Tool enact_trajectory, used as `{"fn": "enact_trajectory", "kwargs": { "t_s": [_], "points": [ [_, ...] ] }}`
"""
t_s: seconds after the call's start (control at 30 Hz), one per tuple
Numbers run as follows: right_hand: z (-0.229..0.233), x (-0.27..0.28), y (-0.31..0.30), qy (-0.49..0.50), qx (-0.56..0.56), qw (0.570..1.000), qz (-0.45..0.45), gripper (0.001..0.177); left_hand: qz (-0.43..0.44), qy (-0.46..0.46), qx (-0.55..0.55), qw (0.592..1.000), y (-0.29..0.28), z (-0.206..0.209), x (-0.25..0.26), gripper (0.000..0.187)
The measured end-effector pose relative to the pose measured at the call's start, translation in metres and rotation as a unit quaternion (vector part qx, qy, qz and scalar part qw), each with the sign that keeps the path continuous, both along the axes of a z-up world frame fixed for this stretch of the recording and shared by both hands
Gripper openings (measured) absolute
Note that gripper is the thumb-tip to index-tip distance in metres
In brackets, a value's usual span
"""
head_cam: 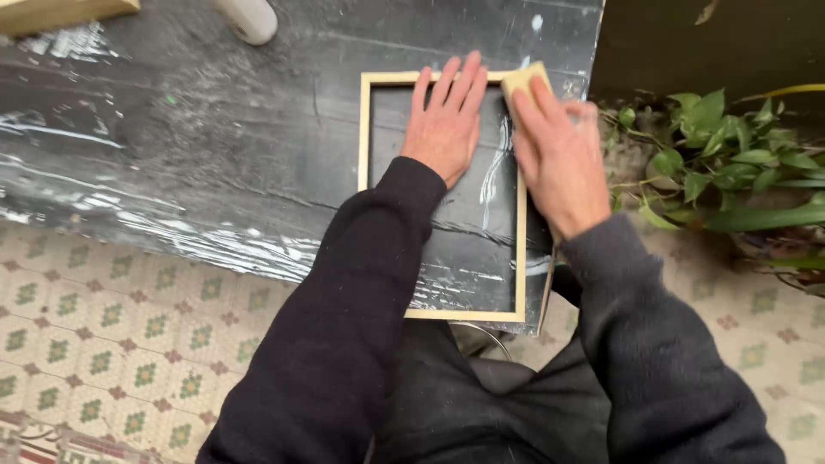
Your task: Sanding the edges and surfaces of a wooden picture frame using a sanding block.
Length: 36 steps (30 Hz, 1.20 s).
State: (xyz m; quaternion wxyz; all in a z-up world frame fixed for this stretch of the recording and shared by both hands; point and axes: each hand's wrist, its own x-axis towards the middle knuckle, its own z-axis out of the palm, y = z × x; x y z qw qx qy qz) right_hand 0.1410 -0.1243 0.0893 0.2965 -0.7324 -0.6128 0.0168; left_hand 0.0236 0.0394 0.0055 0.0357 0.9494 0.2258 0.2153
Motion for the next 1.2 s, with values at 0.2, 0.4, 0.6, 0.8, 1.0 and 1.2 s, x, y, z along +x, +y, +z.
{"fn": "enact_trajectory", "kwargs": {
  "t_s": [0.2, 0.4, 0.6, 0.8, 1.0, 1.2],
  "points": [
    [0.013, -0.081, -0.103, 0.016, -0.08, 0.997, -0.01, 0.05, 0.032, -0.001, -0.016, 0.999, -0.002, -0.011, -0.001, 0.065],
    [0.006, -0.029, -0.004, 0.021, -0.006, 1.0, -0.003, 0.045, 0.017, -0.003, -0.04, 0.999, -0.007, -0.01, -0.003, 0.07],
    [0.015, -0.081, -0.07, 0.027, -0.033, 0.999, -0.019, 0.048, 0.028, -0.009, -0.046, 0.999, -0.004, -0.01, 0.0, 0.072],
    [0.018, -0.031, -0.007, 0.092, -0.066, 0.993, -0.012, 0.046, 0.018, 0.021, -0.07, 0.997, -0.013, -0.005, -0.004, 0.074],
    [0.017, -0.085, -0.107, 0.058, -0.086, 0.994, 0.03, 0.055, 0.033, 0.02, -0.045, 0.998, -0.006, -0.011, -0.003, 0.07],
    [0.015, -0.039, -0.046, 0.085, -0.075, 0.993, 0.02, 0.056, 0.02, 0.034, -0.031, 0.999, -0.005, -0.011, -0.002, 0.07]
  ]
}}
